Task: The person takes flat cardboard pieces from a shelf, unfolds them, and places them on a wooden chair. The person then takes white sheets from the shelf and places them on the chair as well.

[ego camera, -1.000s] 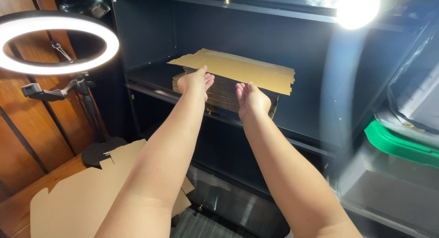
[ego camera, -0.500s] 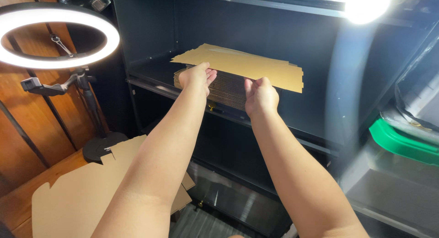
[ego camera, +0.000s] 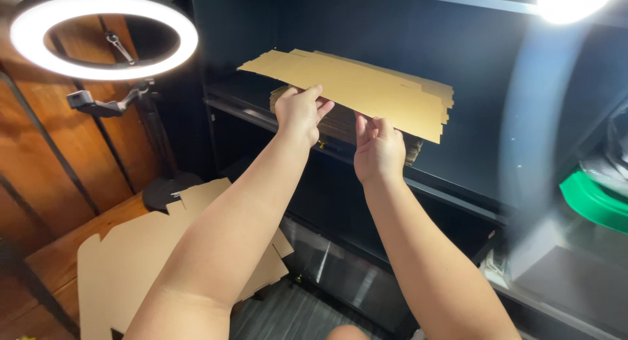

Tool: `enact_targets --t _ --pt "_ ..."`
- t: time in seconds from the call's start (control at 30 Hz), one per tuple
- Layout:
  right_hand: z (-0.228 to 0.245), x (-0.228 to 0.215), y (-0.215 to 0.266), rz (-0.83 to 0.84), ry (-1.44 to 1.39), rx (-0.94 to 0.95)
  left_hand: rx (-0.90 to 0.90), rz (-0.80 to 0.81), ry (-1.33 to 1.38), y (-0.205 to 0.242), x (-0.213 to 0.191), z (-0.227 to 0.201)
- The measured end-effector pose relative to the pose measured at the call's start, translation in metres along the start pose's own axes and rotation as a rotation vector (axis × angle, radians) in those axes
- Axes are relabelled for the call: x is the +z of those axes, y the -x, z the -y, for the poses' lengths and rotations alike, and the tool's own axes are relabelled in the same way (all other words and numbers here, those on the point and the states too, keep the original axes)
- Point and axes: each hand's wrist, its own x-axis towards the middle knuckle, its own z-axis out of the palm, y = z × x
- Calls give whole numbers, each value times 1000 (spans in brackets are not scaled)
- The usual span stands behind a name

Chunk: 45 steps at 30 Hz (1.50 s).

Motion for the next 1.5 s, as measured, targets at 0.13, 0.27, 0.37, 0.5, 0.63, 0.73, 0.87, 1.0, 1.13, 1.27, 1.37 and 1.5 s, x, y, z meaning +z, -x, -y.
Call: enact_targets --t 0.13,0.27,0.37,0.5,0.63,0.73,0.87,1.0,1.13,1.27,1.37,1.5 --pt "-19 -4 31 -4 -32 21 59 -50 1 13 -32 -4" --pt "-27 2 81 22 31 136 88 -59 -39 47 -66 -24" --pt "-41 -9 106 128 161 189 113 -62 -45 68 -95 -35" --pt "-88 -83 108 378 293 332 146 -35 -56 73 -158 -26" --pt "-113 -114 150 414 322 476 142 -97 -21 89 -212 -11" --pt "-119 -99 186 377 357 525 138 -173 57 132 -213 -14" --pt "-133 -78 210 242 333 477 221 -272 153 146 -242 14" --pt "-155 -66 218 79 267 460 307 -353 166 151 -258 26" --pt "-163 -47 225 49 266 485 355 -399 163 163 -259 23" --pt "-192 -53 201 26 182 534 395 -415 83 167 -263 26" --pt "-195 -42 178 54 136 593 413 -246 -45 177 -278 24" --pt "-200 -44 139 89 160 706 218 -97 200 169 -335 31"
